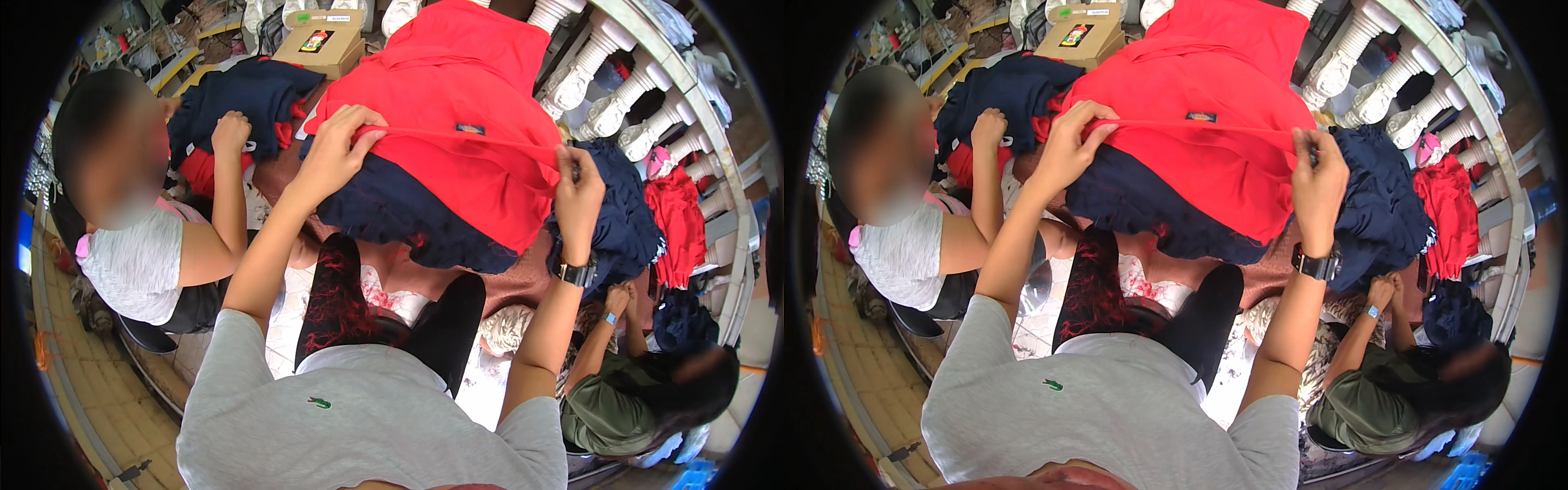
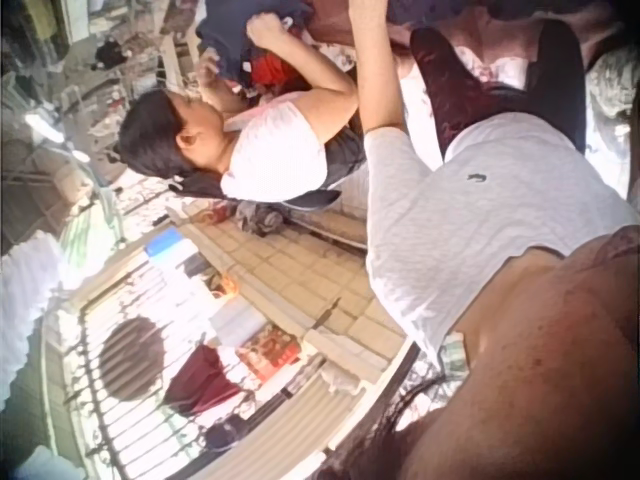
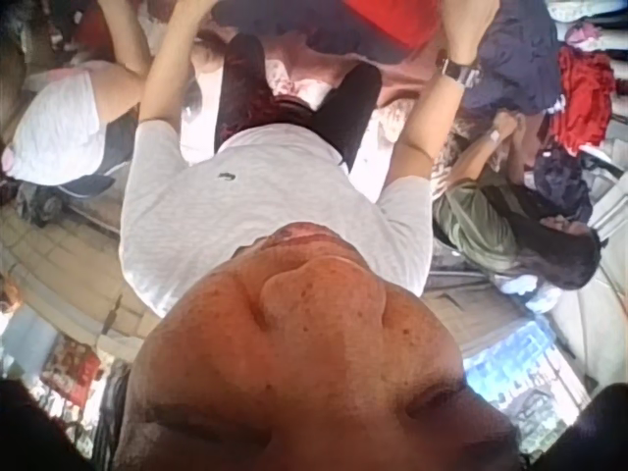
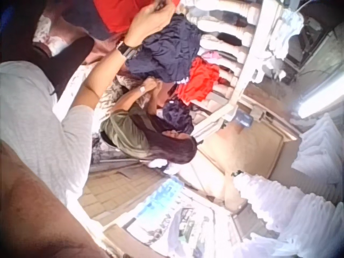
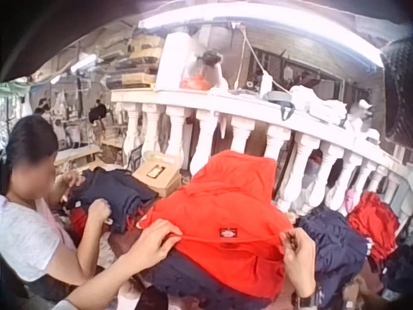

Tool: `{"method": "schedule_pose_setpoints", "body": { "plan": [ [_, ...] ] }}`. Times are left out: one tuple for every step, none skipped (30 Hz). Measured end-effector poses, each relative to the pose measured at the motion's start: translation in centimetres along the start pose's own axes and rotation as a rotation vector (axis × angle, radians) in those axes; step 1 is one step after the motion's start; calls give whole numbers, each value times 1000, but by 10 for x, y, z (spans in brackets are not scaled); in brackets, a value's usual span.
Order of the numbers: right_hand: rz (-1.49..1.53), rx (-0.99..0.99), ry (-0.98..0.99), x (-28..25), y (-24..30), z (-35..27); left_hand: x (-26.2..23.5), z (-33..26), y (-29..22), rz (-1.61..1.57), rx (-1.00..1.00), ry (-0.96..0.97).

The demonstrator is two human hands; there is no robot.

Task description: The person uses a small cutting tool to trim loose threads and tags from a red garment. They repeatedly lift and turn the garment to access different areas, cutting small pieces of fabric and thread.

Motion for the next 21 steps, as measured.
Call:
{"method": "schedule_pose_setpoints", "body": {
  "plan": [
    [89,14,-72,-4,-7,1,-5,0,-7,-140,-69,25],
    [16,34,-79,-12,-2,5,-10,0,-14,-258,-109,77],
    [-56,54,-85,-20,3,10,-9,2,-15,-273,-84,57],
    [-94,-36,-105,-18,0,15,-7,5,-17,-289,-60,36],
    [-109,-67,-102,-13,-6,17,-4,10,-21,-301,-31,23],
    [-123,-100,-99,-5,-13,18,1,15,-19,-228,-47,-9],
    [-137,-132,-94,1,-19,19,5,18,-15,-85,-4,-46],
    [-173,-6,-3,8,-21,20,9,21,-10,61,35,-87],
    [-230,-4,49,19,-27,18,12,21,-10,206,73,-123],
    [-277,-53,36,23,-31,13,16,18,-15,408,133,-259],
    [-323,-103,27,30,-27,10,21,15,-25,365,172,-274],
    [-289,-88,-28,30,-18,10,24,14,-37,321,214,-295],
    [-211,-114,-58,31,-8,12,30,14,-46,276,255,-315],
    [-131,-142,-87,31,2,15,41,13,-51,185,325,-275],
    [-52,-159,-110,32,13,13,52,11,-56,2,322,-131],
    [132,-101,-22,39,25,11,63,14,-59,-75,257,-42],
    [273,-120,30,49,28,7,74,19,-62,-156,199,51],
    [258,-149,40,59,29,5,80,23,-58,-126,186,38],
    [242,-179,51,68,30,3,89,29,-48,-96,173,25],
    [188,-166,73,72,31,-1,95,35,-42,-72,162,11],
    [134,-152,95,76,32,-5,99,39,-36,-96,150,14]
  ]
}}
Point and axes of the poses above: each hand's wrist, its own z-axis towards the middle knuckle, its own x-axis out of the palm, y = z × x, the point moved 1 cm from there along z, towards the middle knuckle, and after that the axes turned 12 degrees about -x, right-handed, at the moved point
